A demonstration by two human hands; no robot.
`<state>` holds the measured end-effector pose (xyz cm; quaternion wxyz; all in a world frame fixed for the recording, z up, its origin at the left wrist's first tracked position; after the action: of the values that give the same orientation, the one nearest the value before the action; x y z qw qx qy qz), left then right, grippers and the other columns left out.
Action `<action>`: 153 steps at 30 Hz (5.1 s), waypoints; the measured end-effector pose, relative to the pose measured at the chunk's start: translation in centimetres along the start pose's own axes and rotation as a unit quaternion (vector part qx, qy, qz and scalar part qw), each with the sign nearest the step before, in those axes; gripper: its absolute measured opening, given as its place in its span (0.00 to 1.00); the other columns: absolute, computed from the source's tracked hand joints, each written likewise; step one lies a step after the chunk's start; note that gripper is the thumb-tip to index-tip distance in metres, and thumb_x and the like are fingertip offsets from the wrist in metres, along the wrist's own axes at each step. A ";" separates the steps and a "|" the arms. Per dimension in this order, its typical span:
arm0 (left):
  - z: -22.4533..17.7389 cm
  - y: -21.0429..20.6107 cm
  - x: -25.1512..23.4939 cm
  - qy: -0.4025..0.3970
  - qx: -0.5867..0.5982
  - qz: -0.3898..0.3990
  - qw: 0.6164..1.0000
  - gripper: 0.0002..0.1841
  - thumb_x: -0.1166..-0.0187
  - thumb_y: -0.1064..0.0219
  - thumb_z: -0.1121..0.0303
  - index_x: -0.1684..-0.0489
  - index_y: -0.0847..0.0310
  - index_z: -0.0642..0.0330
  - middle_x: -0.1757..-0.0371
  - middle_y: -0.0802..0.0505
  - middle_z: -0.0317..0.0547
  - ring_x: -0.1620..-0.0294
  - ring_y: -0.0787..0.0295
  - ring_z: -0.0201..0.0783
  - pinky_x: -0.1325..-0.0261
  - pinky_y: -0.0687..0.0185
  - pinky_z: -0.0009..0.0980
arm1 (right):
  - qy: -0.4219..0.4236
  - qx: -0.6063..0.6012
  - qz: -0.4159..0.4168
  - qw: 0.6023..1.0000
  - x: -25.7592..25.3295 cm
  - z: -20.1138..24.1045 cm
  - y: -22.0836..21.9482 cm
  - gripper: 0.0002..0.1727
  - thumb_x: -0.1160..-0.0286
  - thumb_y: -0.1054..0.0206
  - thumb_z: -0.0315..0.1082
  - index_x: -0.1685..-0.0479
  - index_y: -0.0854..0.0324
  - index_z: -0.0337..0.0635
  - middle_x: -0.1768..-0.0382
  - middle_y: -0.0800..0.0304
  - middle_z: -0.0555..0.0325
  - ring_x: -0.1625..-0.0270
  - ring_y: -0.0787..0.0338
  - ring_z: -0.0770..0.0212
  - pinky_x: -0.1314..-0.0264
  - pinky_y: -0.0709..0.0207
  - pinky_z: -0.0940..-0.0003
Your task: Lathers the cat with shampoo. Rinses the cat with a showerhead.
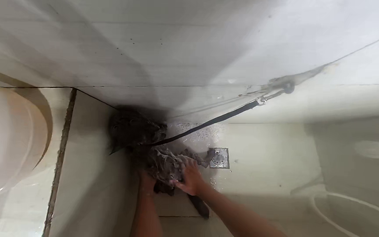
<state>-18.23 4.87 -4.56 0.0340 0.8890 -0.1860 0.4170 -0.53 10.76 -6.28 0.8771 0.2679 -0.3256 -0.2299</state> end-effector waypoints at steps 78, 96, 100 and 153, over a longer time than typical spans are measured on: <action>0.6 -1.3 35.9 0.002 -0.736 0.307 0.603 0.22 0.09 0.48 0.57 0.45 0.15 0.68 0.56 0.09 0.60 0.58 0.11 0.52 0.49 0.16 0.52 | -0.199 -0.321 0.026 0.925 39.1 1.5 25.9 0.16 0.07 0.51 0.47 0.46 0.24 0.46 0.74 0.25 0.62 0.81 0.27 0.67 0.79 0.29 0.70; 13.2 -20.0 55.7 -0.121 -0.646 0.511 0.554 0.27 0.11 0.40 0.57 0.15 0.30 0.58 0.27 0.15 0.59 0.28 0.15 0.51 0.23 0.24 0.50 | -0.446 -0.093 -0.498 0.738 54.7 -20.4 48.8 0.47 0.26 0.28 0.44 0.15 0.45 0.20 0.20 0.38 0.18 0.19 0.29 0.27 0.21 0.30 0.37; 13.6 -19.8 55.7 -0.132 -0.659 0.491 0.554 0.26 0.11 0.41 0.57 0.17 0.28 0.59 0.28 0.14 0.58 0.30 0.14 0.50 0.24 0.23 0.49 | -0.440 -0.066 -0.483 0.754 55.0 -21.3 49.6 0.41 0.25 0.28 0.44 0.22 0.36 0.19 0.28 0.25 0.20 0.27 0.19 0.29 0.27 0.24 0.36; 10.7 -9.3 47.6 0.092 -0.096 0.170 0.977 0.30 0.09 0.55 0.40 0.72 0.31 0.58 0.91 0.32 0.37 0.95 0.38 0.32 0.92 0.39 0.27 | -0.268 0.275 -0.247 0.890 47.6 -10.7 56.8 0.24 0.22 0.35 0.32 0.30 0.23 0.27 0.35 0.18 0.21 0.30 0.18 0.23 0.31 0.27 0.24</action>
<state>20.69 -3.21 25.24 0.0645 0.7950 -0.3694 0.4768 52.36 29.27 43.37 0.5628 0.4985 -0.5213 -0.4037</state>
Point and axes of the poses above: each hand's wrist, its own x-axis away from the middle knuckle, its own y-axis out of the back of the hand, z = x × y, the point moved 3 cm from there along -x, towards the middle knuckle
